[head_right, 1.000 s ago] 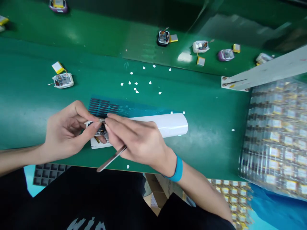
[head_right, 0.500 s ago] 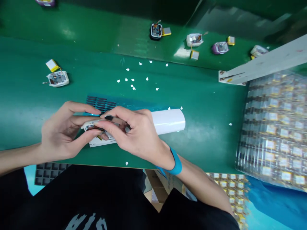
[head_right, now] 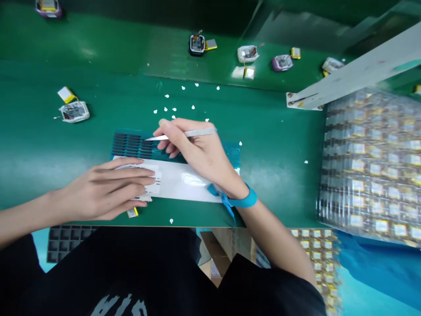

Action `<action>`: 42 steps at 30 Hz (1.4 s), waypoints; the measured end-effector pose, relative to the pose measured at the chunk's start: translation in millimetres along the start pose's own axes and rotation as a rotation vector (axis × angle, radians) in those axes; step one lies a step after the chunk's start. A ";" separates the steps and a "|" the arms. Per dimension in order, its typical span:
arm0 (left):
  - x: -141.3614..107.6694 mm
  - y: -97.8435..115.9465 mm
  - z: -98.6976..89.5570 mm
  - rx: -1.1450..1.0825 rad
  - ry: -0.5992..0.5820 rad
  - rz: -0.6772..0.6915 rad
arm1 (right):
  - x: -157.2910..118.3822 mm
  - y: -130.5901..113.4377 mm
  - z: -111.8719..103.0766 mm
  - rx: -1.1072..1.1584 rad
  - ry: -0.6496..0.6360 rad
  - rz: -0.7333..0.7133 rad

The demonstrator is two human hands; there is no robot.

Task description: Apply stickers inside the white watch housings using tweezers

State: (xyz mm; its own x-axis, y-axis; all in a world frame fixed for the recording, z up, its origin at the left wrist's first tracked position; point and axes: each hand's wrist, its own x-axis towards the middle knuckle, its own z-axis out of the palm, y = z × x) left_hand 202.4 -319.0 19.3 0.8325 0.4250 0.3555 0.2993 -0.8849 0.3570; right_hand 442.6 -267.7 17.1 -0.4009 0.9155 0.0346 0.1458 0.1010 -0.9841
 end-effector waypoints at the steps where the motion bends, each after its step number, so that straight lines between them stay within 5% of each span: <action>1: -0.1 -0.9 -1.7 0.034 0.002 0.012 | 0.5 3.2 2.7 0.056 -0.041 0.025; 10: -0.7 -5.9 -11.1 0.068 -0.016 -0.003 | 6.2 19.3 7.0 0.175 -0.114 0.042; 20: -2.2 -2.9 3.7 0.149 0.029 -0.095 | 8.0 3.3 -10.2 -0.126 0.017 0.002; 27: -3.1 -19.2 -2.4 0.071 -0.015 -0.025 | 1.5 11.0 0.6 0.052 -0.119 0.134; 42: -9.9 -18.3 0.8 0.079 0.012 -0.005 | 3.5 10.0 -3.2 0.000 -0.168 0.102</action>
State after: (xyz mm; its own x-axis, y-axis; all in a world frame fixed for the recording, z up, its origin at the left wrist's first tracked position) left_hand 189.1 -307.1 8.6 0.8253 0.4310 0.3647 0.3393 -0.8949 0.2898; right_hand 445.5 -262.2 7.9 -0.5295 0.8430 -0.0950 0.1934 0.0109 -0.9811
